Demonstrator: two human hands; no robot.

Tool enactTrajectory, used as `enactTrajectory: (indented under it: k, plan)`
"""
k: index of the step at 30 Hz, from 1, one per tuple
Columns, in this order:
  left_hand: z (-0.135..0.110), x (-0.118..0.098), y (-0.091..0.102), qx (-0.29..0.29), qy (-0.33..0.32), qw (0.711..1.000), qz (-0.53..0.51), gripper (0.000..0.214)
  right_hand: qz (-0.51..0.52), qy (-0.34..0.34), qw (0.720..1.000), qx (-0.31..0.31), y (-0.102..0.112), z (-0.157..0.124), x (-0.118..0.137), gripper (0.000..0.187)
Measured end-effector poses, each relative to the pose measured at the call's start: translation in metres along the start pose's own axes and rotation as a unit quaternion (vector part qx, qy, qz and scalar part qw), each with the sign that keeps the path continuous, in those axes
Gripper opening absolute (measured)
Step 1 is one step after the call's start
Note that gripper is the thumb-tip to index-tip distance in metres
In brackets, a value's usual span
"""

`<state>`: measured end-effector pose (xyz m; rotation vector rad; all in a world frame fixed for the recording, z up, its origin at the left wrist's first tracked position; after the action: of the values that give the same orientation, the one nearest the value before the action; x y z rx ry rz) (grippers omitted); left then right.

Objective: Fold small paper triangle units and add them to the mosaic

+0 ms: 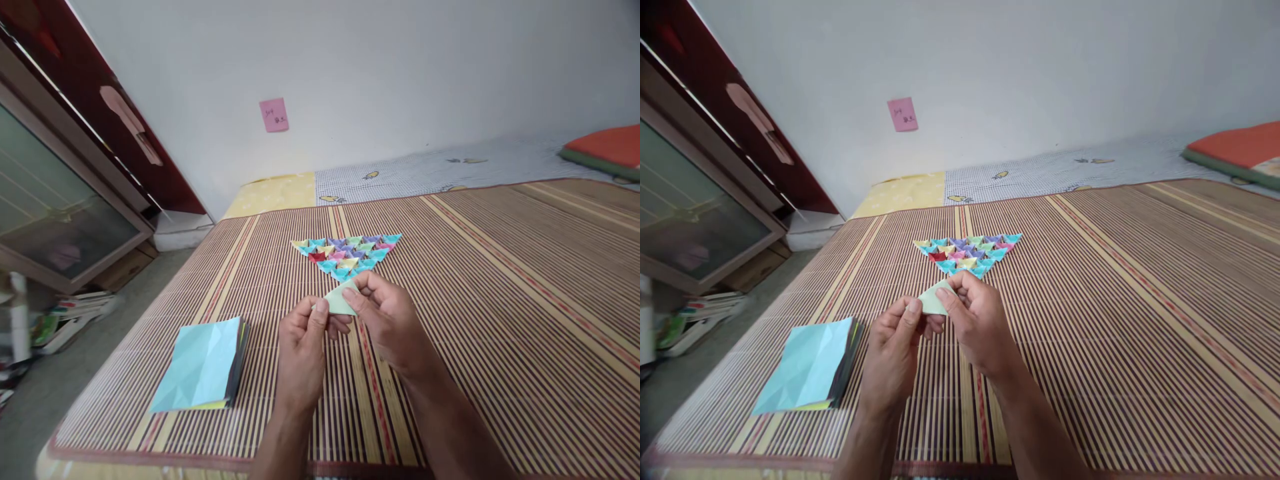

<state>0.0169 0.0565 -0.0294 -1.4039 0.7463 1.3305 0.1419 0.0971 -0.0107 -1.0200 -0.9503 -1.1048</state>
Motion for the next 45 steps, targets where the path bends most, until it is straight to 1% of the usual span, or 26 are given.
enactTrajectory:
  k: [4, 6, 10, 15, 19, 21, 24, 29, 33, 37, 39, 42, 45]
  plan:
    - [0.001, -0.002, 0.0, 0.0, 0.009, 1.0, -0.022, 0.028, -0.071, 0.049, 0.994, -0.062, 0.01, 0.001, -0.001, 0.015]
    - [0.002, -0.003, 0.002, -0.011, 0.013, 1.0, -0.018, 0.027, -0.09, 0.061, 0.992, -0.069, 0.011, 0.0, 0.0, 0.015]
    - [0.004, -0.003, 0.006, -0.032, 0.003, 0.999, 0.0, 0.024, -0.106, 0.069, 0.99, -0.059, 0.008, -0.002, 0.005, 0.015]
    - [0.005, -0.004, 0.008, -0.04, -0.023, 0.999, 0.001, 0.022, -0.056, 0.035, 0.997, -0.034, 0.003, -0.002, 0.005, 0.015]
    - [0.005, -0.001, 0.006, -0.033, 0.009, 0.999, -0.019, 0.015, -0.03, 0.024, 0.998, -0.045, -0.001, -0.004, 0.005, 0.016]
    - [0.004, 0.0, 0.004, -0.033, 0.02, 0.999, -0.031, 0.015, -0.02, 0.021, 0.998, -0.05, -0.004, -0.005, 0.006, 0.016]
    - [0.003, 0.0, 0.003, -0.043, 0.017, 0.998, -0.037, 0.015, -0.014, 0.015, 0.999, -0.045, -0.008, -0.007, 0.007, 0.015]
    - [-0.001, -0.002, 0.005, -0.048, -0.005, 0.999, -0.004, 0.013, -0.029, 0.001, 0.999, -0.033, -0.009, -0.006, 0.008, 0.016]
    - [-0.002, 0.0, 0.004, -0.049, 0.014, 0.999, -0.01, 0.012, -0.035, -0.006, 0.999, -0.008, -0.006, -0.004, 0.006, 0.018]
    - [0.0, 0.005, 0.001, -0.03, 0.078, 0.994, -0.065, 0.018, -0.028, -0.014, 0.999, 0.034, -0.002, -0.004, 0.006, 0.016]
    - [0.002, 0.007, 0.001, -0.018, 0.101, 0.992, -0.077, 0.022, -0.035, 0.001, 0.999, 0.04, 0.001, -0.003, 0.008, 0.016]
    - [0.004, 0.004, 0.003, 0.004, 0.086, 0.996, -0.037, 0.023, -0.056, 0.036, 0.997, 0.033, 0.005, -0.003, 0.012, 0.02]
    - [0.005, 0.001, 0.006, 0.045, 0.061, 0.997, 0.019, 0.022, -0.071, 0.035, 0.996, 0.036, 0.005, -0.002, 0.012, 0.025]
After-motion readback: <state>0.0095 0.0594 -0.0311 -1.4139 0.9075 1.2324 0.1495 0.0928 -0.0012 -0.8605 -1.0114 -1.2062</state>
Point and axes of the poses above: each hand's wrist, its own z-axis towards the middle knuckle, its own y-axis out of the back of the hand, x = y × z, the point moved 4 cm from there along z, towards the middle knuckle, and after that the axes turned 8 degrees about -x, right-handed, at the moved point
